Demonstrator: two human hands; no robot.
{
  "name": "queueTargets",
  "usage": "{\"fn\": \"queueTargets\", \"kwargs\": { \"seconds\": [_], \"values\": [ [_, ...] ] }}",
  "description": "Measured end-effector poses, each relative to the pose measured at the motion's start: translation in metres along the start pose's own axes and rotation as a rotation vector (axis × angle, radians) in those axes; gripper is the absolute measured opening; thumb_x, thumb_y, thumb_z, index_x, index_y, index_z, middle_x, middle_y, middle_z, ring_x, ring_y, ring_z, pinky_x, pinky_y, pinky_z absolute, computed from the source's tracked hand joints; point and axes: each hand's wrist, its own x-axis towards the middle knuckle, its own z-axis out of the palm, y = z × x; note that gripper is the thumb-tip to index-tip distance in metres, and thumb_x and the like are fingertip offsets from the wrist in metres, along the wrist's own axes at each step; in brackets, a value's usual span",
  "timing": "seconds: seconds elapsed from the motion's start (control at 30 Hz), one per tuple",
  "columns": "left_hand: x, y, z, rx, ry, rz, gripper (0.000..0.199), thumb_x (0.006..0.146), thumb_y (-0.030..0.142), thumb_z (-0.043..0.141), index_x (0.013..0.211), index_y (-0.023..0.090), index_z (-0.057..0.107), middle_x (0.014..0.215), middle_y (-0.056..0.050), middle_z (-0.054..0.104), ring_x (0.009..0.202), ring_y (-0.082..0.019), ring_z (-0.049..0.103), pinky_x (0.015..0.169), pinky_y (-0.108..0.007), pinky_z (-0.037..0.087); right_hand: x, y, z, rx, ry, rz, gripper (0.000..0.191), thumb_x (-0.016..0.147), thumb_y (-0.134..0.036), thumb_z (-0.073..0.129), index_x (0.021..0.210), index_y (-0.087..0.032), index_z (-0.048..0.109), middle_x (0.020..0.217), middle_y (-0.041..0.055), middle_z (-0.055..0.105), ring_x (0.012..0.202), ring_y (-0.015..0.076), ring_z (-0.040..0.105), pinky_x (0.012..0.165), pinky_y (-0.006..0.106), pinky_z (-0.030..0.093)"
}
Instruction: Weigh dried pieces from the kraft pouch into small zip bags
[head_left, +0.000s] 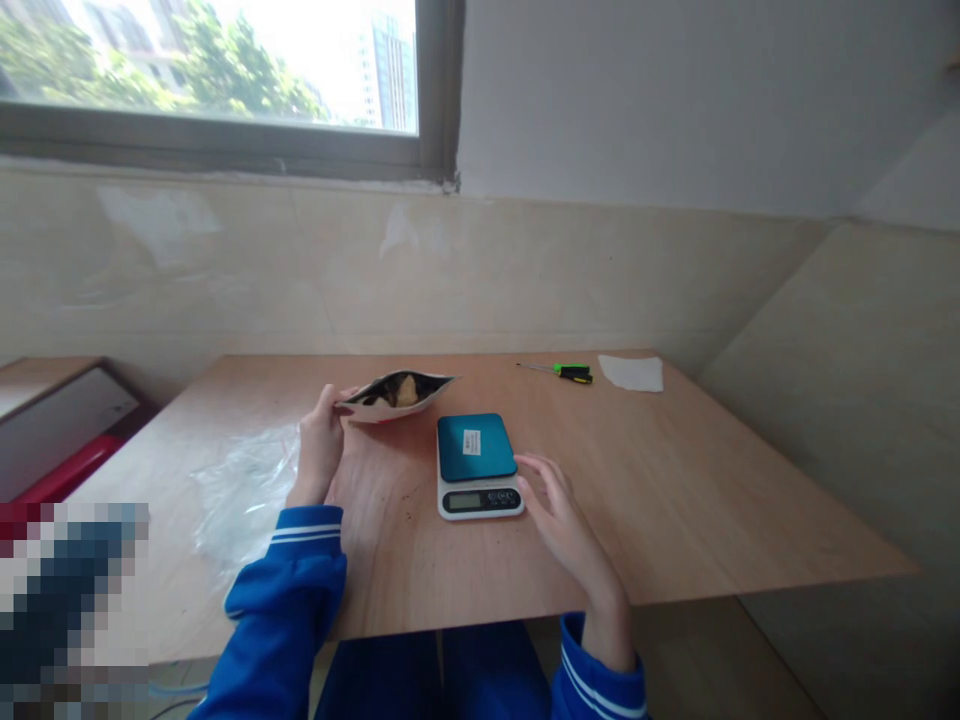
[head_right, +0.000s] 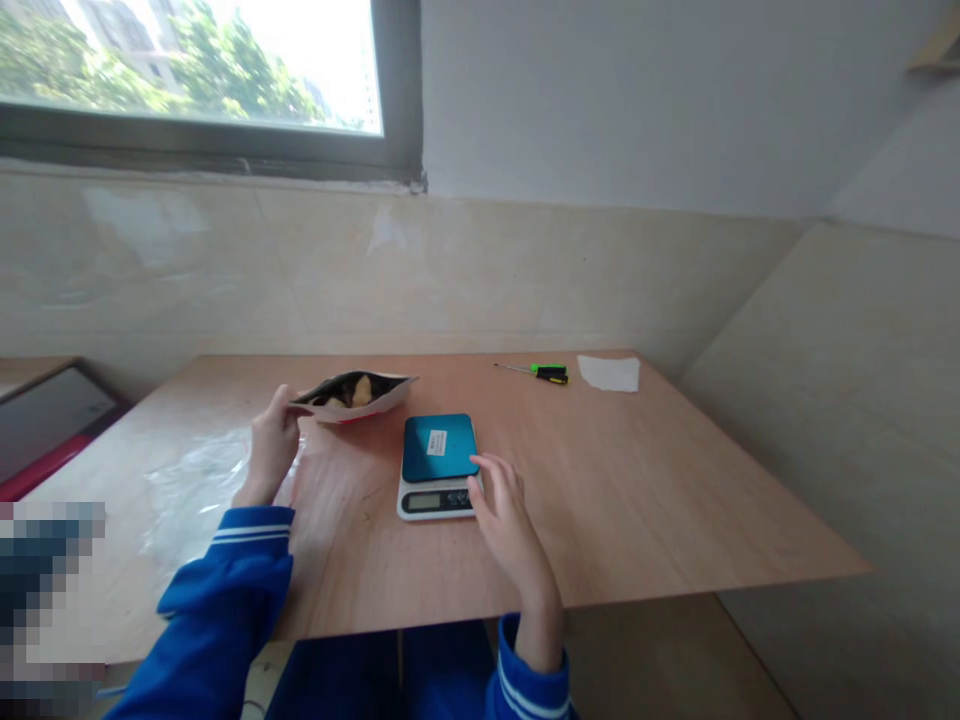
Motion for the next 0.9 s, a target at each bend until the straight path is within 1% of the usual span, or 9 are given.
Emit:
{"fn": "queueTargets", "kwargs": {
  "seconds": [0.1,0.17,0.27,0.4,0.5,0.6,0.7,0.77,0.9],
  "values": [
    [-0.004,-0.008,-0.007,-0.027,-0.049,0.007,0.014,0.080,0.033,0.046,0.083,0.021,0.053,0.111,-0.010,0.071,0.101,-0.024,0.067,0.082,-0.033,0.050,0.001,0.003,0.001,0.005,-0.012,0.013,0.032,0.094,-0.046,0.043,0.120,-0.031,0.054,0.130,0.0061,0.051,0.129,0.0248,0.043,0.109,0.050,0.038],
    [-0.008,-0.012,-0.010,-0.002,-0.071,-0.005,0.018,0.078,0.036,0.048,0.087,0.021,0.053,0.117,-0.012,0.069,0.105,-0.026,0.065,0.085,-0.035,0.050,0.002,0.005,0.002,0.008,-0.022,0.025,0.033,0.094,-0.047,0.043,0.120,-0.030,0.053,0.131,0.0062,0.051,0.129,0.0248,0.043,0.109,0.051,0.037],
    [-0.011,-0.016,-0.008,0.074,-0.087,-0.003,0.021,0.079,0.035,0.046,0.093,0.021,0.054,0.120,-0.012,0.067,0.107,-0.026,0.064,0.085,-0.035,0.049,0.004,0.006,0.004,0.004,-0.027,0.031,0.033,0.093,-0.047,0.043,0.120,-0.030,0.053,0.130,0.0065,0.051,0.129,0.0247,0.043,0.109,0.051,0.037],
    [-0.009,-0.022,0.003,0.181,-0.133,0.027,0.021,0.081,0.024,0.044,0.098,0.023,0.055,0.120,-0.010,0.068,0.106,-0.024,0.065,0.082,-0.032,0.048,0.004,0.007,0.005,-0.004,-0.035,0.035,0.033,0.093,-0.047,0.042,0.119,-0.030,0.054,0.130,0.0064,0.051,0.129,0.0250,0.043,0.109,0.051,0.038],
    [-0.005,-0.029,0.009,0.257,-0.123,0.019,0.023,0.080,0.018,0.047,0.099,0.025,0.058,0.116,-0.008,0.070,0.101,-0.024,0.066,0.088,-0.035,0.043,0.003,0.007,0.003,-0.002,-0.031,0.035,0.032,0.094,-0.047,0.042,0.118,-0.030,0.054,0.130,0.0063,0.051,0.129,0.0252,0.042,0.108,0.051,0.038],
    [-0.004,-0.035,0.007,0.315,-0.115,0.015,0.023,0.081,0.017,0.049,0.100,0.026,0.059,0.113,-0.007,0.071,0.099,-0.024,0.065,0.093,-0.038,0.037,0.001,0.010,0.002,-0.009,-0.028,0.036,0.032,0.094,-0.046,0.042,0.118,-0.030,0.055,0.129,0.0063,0.052,0.128,0.0254,0.043,0.108,0.050,0.039],
    [-0.008,-0.037,0.002,0.384,-0.162,0.040,0.026,0.083,0.018,0.051,0.108,0.025,0.055,0.122,-0.007,0.067,0.110,-0.023,0.060,0.096,-0.037,0.033,0.001,0.015,0.002,-0.069,-0.003,0.075,0.035,0.093,-0.045,0.041,0.121,-0.028,0.052,0.127,0.0082,0.052,0.128,0.0272,0.043,0.109,0.052,0.036],
    [-0.010,-0.039,0.000,0.457,-0.201,0.049,0.025,0.087,0.019,0.048,0.111,0.024,0.053,0.128,-0.006,0.064,0.117,-0.020,0.057,0.097,-0.036,0.031,0.002,0.018,0.003,-0.138,0.008,0.121,0.037,0.091,-0.043,0.041,0.122,-0.025,0.051,0.126,0.0105,0.053,0.129,0.0297,0.042,0.110,0.054,0.034],
    [-0.006,-0.046,-0.004,0.528,-0.222,0.026,0.019,0.093,0.021,0.040,0.103,0.025,0.056,0.122,-0.004,0.068,0.116,-0.020,0.058,0.098,-0.037,0.030,0.004,0.027,0.008,-0.242,-0.004,0.163,0.042,0.088,-0.040,0.041,0.124,-0.019,0.049,0.129,0.0146,0.051,0.128,0.0325,0.042,0.109,0.054,0.033]
  ]
}}
